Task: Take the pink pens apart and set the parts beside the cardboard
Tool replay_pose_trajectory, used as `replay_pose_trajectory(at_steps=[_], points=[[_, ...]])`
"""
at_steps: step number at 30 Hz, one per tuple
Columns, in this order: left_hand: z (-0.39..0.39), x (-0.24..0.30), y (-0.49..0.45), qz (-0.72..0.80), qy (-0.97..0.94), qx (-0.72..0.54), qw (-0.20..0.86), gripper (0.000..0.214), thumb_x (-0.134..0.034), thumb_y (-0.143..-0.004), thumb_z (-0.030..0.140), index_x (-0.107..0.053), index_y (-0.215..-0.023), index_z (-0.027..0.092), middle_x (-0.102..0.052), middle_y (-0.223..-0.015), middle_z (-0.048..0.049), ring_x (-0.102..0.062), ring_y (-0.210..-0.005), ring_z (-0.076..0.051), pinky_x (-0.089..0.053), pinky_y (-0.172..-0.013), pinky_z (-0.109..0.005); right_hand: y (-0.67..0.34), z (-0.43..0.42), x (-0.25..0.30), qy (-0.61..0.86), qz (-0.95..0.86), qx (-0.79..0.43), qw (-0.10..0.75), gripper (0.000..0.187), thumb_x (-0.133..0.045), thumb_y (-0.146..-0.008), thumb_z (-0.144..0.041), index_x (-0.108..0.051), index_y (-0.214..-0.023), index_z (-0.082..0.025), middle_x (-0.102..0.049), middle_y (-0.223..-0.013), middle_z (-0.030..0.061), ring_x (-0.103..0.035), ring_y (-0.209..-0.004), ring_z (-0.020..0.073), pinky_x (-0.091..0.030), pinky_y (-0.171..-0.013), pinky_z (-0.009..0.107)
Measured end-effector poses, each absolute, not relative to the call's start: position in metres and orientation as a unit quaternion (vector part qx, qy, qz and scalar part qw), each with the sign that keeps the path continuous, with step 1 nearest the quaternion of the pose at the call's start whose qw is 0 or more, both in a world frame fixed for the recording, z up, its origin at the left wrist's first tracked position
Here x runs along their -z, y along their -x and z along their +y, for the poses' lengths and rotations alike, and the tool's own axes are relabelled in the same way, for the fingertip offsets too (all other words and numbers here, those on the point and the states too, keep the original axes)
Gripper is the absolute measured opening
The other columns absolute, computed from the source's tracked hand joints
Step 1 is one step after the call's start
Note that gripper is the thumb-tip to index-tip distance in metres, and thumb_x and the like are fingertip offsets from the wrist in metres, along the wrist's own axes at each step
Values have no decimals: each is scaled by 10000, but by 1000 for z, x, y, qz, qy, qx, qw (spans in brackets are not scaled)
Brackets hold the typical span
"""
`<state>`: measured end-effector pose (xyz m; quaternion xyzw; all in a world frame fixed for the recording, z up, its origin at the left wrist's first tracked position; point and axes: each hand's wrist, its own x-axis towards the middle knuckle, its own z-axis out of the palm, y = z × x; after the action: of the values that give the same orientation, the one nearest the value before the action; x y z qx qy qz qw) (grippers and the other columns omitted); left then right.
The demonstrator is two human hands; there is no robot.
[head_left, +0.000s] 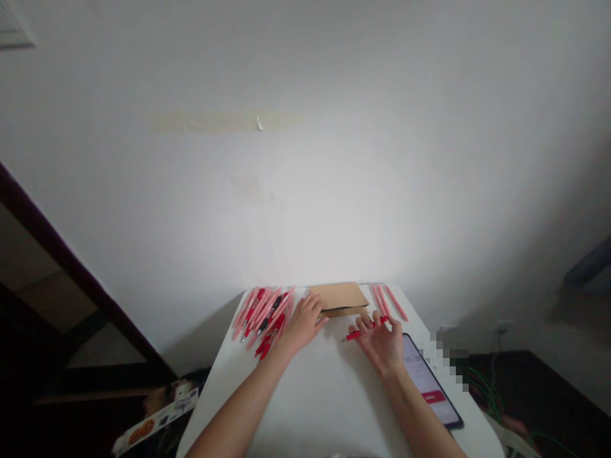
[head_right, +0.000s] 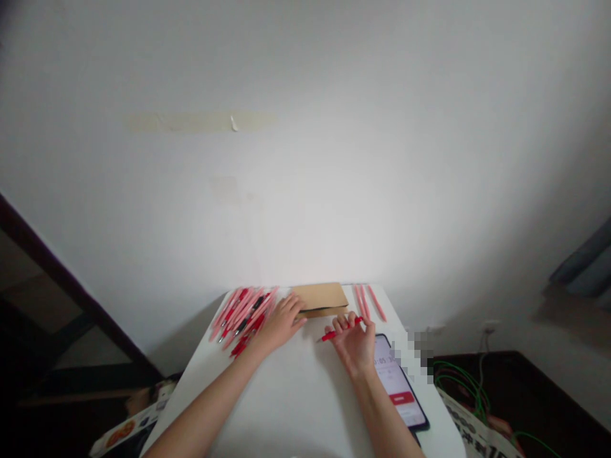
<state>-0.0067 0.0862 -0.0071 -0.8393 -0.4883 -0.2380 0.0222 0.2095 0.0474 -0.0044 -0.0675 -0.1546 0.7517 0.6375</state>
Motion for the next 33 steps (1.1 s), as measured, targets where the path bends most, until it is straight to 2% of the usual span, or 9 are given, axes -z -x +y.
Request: replay_pose_trajectory(at_steps=[4, 10, 13, 18, 20, 23, 26, 30, 33], points=[[87, 10, 9, -496, 841, 215, 11, 327, -585, -885, 315, -607, -1195, 211, -581, -1277, -112, -492, -1257, -249, -403, -1068, -449, -209, 46, 2, 65, -145, -748, 644, 313, -578, -802, -481, -484, -643, -228, -425, -639, -53, -434, -600, 125, -461, -711, 366], [66, 2, 13, -487, 841, 237, -4, 290, -588, -882, 364, -663, -1148, 276, -619, -1039, -58, -537, -1069, -223, -443, -972, -405, -209, 45, -1, 73, -151, -749, 641, 325, -576, -801, -497, -492, -635, -230, -444, -646, -48, -446, -601, 131, -475, -730, 404], [49, -1, 12, -483, 840, 246, -7, 289, -583, -867, 471, -717, -1053, 295, -629, -967, -63, -530, -1050, -242, -430, -968, -432, -209, 45, 1, 73, -158, -742, 648, 313, -583, -788, -453, -471, -604, -227, -425, -627, -50, -439, -593, 130, -478, -730, 409], [23, -4, 9, -492, 835, 247, -1, 274, -576, -862, 485, -736, -1022, 330, -639, -848, -59, -546, -959, -249, -403, -974, -475, -211, 45, 3, 77, -155, -723, 669, 314, -603, -774, -457, -475, -599, -229, -417, -615, -57, -429, -582, 122, -475, -729, 392], [20, -3, 11, -510, 824, 249, -5, 250, -624, -834, 447, -733, -1032, 341, -637, -874, -62, -550, -964, -255, -428, -940, -462, -211, 45, 3, 83, -149, -720, 672, 320, -606, -788, -504, -512, -641, -236, -438, -629, -58, -432, -585, 120, -477, -739, 397], [26, 1, 13, -518, 818, 250, -12, 295, -708, -775, 377, -712, -1069, 354, -620, -1155, -59, -529, -1120, -272, -415, -999, -472, -211, 45, 2, 93, -148, -721, 670, 332, -625, -802, -539, -536, -691, -239, -448, -639, -64, -432, -586, 115, -484, -757, 399], [33, 7, 13, -500, 835, 230, -24, 456, -698, -787, 350, -611, -1233, 380, -486, -1421, -36, -429, -1308, -286, -337, -1095, -519, -209, 45, 4, 105, -165, -708, 678, 303, -692, -804, -391, -489, -650, -226, -390, -587, -89, -379, -541, 91, -493, -763, 368], [31, 10, 9, -516, 829, 215, -39, 466, -643, -824, 433, -568, -1281, 377, -529, -1389, -52, -436, -1303, -291, -347, -1070, -545, -205, 46, 6, 139, -204, -687, 684, 333, -710, -821, -343, -469, -631, -214, -332, -540, -109, -319, -495, 72, -522, -778, 363], [24, 8, 4, -526, 817, 236, -13, 394, -637, -818, 488, -634, -1196, 379, -639, -1190, -59, -513, -1167, -294, -217, -1113, -624, -202, 47, 6, 178, -209, -670, 690, 228, -717, -812, -399, -571, -756, -234, -462, -628, -96, -430, -562, 77, -551, -805, 402]])
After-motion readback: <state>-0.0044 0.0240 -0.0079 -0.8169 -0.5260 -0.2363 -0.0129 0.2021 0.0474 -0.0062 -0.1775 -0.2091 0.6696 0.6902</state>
